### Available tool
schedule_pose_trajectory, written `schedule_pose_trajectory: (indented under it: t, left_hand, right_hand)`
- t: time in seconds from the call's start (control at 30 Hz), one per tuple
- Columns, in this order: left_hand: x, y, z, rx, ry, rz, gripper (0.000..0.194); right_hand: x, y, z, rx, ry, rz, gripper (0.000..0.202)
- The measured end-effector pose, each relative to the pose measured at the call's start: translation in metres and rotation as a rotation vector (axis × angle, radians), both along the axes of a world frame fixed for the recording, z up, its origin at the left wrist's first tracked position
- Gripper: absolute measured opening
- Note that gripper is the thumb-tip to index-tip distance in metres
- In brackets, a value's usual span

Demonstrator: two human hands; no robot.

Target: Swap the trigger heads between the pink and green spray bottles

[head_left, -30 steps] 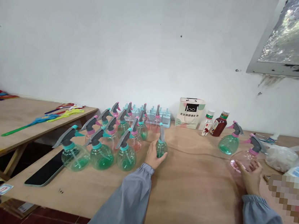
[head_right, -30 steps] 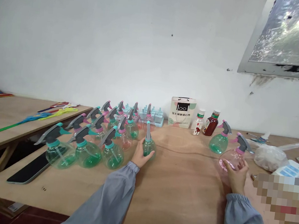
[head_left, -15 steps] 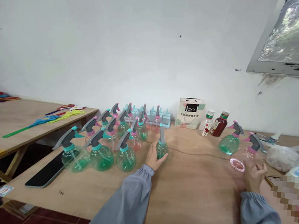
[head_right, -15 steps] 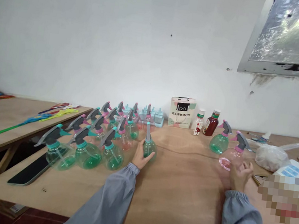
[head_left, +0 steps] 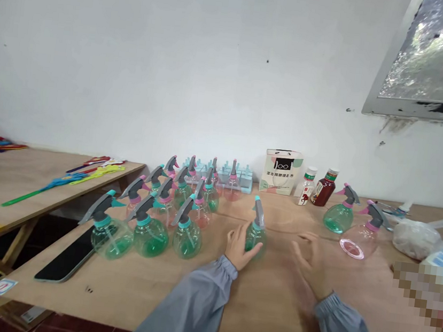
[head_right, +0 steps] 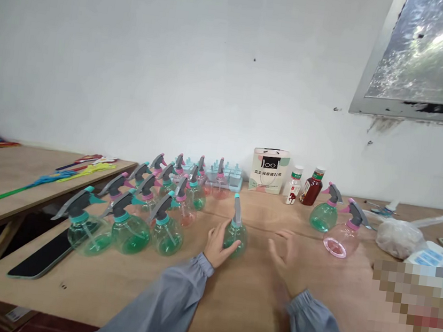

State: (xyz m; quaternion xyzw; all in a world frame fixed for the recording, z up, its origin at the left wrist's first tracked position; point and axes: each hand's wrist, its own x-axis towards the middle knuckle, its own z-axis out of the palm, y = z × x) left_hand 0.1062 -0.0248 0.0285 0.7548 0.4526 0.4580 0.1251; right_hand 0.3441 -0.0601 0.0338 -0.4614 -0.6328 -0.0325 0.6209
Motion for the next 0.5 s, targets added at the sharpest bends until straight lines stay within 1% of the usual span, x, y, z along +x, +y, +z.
schedule_pose_trajectory:
  t: [0.07, 0.13, 0.17, 0.2, 0.23, 0.3, 0.37, 0.4, 0.43, 0.47, 0.5]
  left_hand:
    - [0.001, -0.008, 0.001, 0.068, 0.076, 0.003, 0.065]
    - [0.001, -0.012, -0.001, 0.148, 0.094, -0.049, 0.064]
    - [0.001, -0.013, -0.002, 0.181, 0.074, -0.085, 0.062]
    - [0.000, -0.011, -0.002, 0.203, 0.031, -0.109, 0.059]
    - [0.000, -0.006, 0.000, 0.213, -0.038, -0.107, 0.055]
    - [0.000, 0.014, 0.009, 0.209, -0.238, -0.011, 0.050]
    - [0.001, 0.045, 0.025, 0.185, -0.432, 0.157, 0.051]
    - [0.002, 0.063, 0.035, 0.168, -0.474, 0.226, 0.054]
    - [0.003, 0.081, 0.045, 0.122, -0.474, 0.314, 0.053]
    - [0.004, 0.098, 0.055, 0.050, -0.415, 0.402, 0.051]
    - [0.005, 0.114, 0.063, -0.007, -0.344, 0.461, 0.047]
  right_hand:
    - [-0.031, 0.008, 0.016, -0.131, 0.001, 0.171, 0.051]
    - [-0.053, 0.015, 0.028, -0.223, 0.018, 0.304, 0.076]
    - [-0.060, 0.017, 0.033, -0.249, 0.023, 0.357, 0.083]
    - [-0.065, 0.018, 0.036, -0.268, 0.027, 0.408, 0.085]
    - [-0.068, 0.019, 0.038, -0.282, 0.038, 0.450, 0.082]
    - [-0.071, 0.019, 0.039, -0.303, 0.081, 0.510, 0.068]
    - [-0.070, 0.019, 0.037, -0.310, 0.127, 0.517, 0.056]
    - [-0.068, 0.020, 0.036, -0.301, 0.134, 0.500, 0.053]
    - [-0.067, 0.020, 0.034, -0.286, 0.128, 0.478, 0.051]
    - [-0.065, 0.021, 0.033, -0.271, 0.113, 0.460, 0.049]
    - [-0.063, 0.022, 0.031, -0.256, 0.095, 0.446, 0.047]
